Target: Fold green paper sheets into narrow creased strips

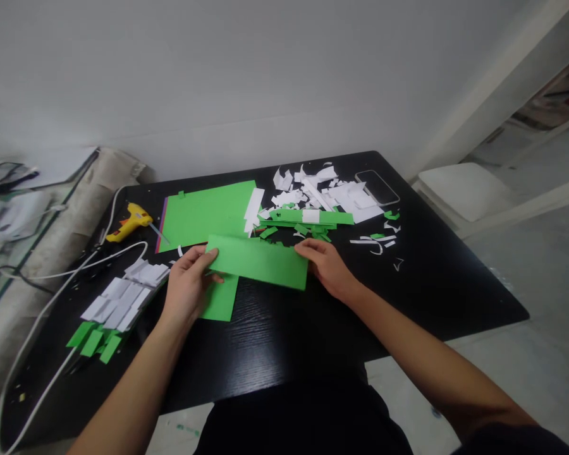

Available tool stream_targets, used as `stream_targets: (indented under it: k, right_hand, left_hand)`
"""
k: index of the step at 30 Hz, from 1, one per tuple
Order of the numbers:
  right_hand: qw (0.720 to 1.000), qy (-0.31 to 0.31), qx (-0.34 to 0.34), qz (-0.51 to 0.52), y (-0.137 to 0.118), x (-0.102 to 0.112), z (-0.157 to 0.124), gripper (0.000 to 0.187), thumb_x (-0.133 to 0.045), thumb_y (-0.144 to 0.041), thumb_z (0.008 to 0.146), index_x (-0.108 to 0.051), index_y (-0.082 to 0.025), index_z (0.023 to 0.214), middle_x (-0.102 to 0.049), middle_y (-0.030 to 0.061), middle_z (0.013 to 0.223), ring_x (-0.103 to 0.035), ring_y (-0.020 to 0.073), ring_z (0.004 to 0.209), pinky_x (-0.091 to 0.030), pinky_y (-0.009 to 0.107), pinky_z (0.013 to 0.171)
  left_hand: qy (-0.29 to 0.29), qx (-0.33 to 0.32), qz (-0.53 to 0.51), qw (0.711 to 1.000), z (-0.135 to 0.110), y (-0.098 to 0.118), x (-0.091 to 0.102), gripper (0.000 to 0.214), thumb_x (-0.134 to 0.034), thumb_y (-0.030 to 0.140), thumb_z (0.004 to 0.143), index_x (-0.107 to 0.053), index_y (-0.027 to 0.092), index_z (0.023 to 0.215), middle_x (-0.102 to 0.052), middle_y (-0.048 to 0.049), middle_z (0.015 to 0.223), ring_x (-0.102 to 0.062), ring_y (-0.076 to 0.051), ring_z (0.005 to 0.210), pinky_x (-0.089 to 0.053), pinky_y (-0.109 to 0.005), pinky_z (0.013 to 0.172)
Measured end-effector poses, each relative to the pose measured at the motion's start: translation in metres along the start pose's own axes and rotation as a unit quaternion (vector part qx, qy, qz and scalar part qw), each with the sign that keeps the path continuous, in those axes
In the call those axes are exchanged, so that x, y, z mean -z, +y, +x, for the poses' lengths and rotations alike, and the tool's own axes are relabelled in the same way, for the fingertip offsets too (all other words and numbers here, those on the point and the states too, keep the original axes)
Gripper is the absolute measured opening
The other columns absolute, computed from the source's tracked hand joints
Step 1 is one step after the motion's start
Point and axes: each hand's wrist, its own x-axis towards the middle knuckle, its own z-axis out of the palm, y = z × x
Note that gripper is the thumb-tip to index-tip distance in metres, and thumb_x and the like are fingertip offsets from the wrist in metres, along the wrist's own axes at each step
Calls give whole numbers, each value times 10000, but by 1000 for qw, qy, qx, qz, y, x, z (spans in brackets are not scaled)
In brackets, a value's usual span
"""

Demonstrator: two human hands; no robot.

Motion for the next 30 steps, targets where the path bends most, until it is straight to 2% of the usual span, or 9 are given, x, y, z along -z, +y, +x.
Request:
stream_targets:
  k: [2,4,6,9,12,19,23,27,30]
  right_hand:
    - [987,-139,-37,-75,-1,-1,-4,215,-844,-360,732,-726,-185,771,-644,-19,734,-572,138,673,-457,287,659]
    - [954,-266,-76,-119,-1,-4,-9,237,-852,-359,743,-739,-175,840,-669,-14,766,-602,139,663,-490,290,651]
    - [937,-318,-93,-111,3,-8,-13,277,-847,-393,772,-725,-177,894,-683,-8,806,-636,150,692,-522,295,656]
    - [947,-302,-81,-72,14,-15,-16,306,-835,-416,802,-712,-178,950,-716,9,874,-677,169,813,-543,300,745]
    - [962,-252,-81,-69,24,-19,-16,333,-863,-401,762,-721,-163,948,-744,25,895,-695,191,843,-542,322,788]
    - [976,-175,-103,-74,19,-18,-16,360,-876,-383,695,-757,-140,932,-767,37,894,-698,202,795,-546,327,744]
    - [980,-160,-99,-68,16,-19,-17,352,-860,-367,711,-752,-147,964,-759,38,896,-685,188,773,-535,310,713]
    - [987,-128,-41,-90,17,-22,-17,345,-888,-375,704,-718,-182,934,-714,1,819,-646,164,721,-510,286,662]
    - [988,-124,-48,-76,16,-22,-17,362,-908,-376,682,-697,-199,916,-699,-15,778,-631,154,678,-511,284,631]
  left_hand:
    - [6,-10,9,1000,-1,-3,-1,272,-858,343,702,-687,164,815,-609,47,657,-547,-84,484,-458,-171,371]
    - [-32,7,31,999,-5,-8,-3,268,-825,369,750,-660,175,836,-578,68,593,-499,-78,414,-413,-175,331]
    - [-101,37,61,992,-13,-14,-7,290,-809,404,780,-637,181,848,-588,71,558,-484,-80,367,-389,-183,316]
    - [-209,68,111,969,-26,-21,-18,353,-794,480,807,-614,179,847,-619,52,537,-519,-97,352,-415,-198,341]
    - [-269,72,135,951,-36,-26,-28,382,-773,515,829,-606,172,856,-631,39,546,-540,-103,358,-444,-209,371]
    - [-239,-4,115,964,-36,-21,-29,398,-795,398,827,-631,167,1106,-615,69,648,-616,-108,453,-522,-230,460]
    - [-240,-26,126,962,-37,-20,-28,303,-789,329,836,-668,157,1054,-643,48,661,-648,-108,507,-566,-242,538]
    - [-248,-40,130,959,-41,-25,-30,281,-793,309,832,-687,163,1048,-680,26,686,-671,-120,546,-592,-254,560]
    - [-261,-48,132,955,-43,-25,-30,283,-785,305,843,-699,166,1075,-691,18,701,-677,-121,572,-606,-257,582]
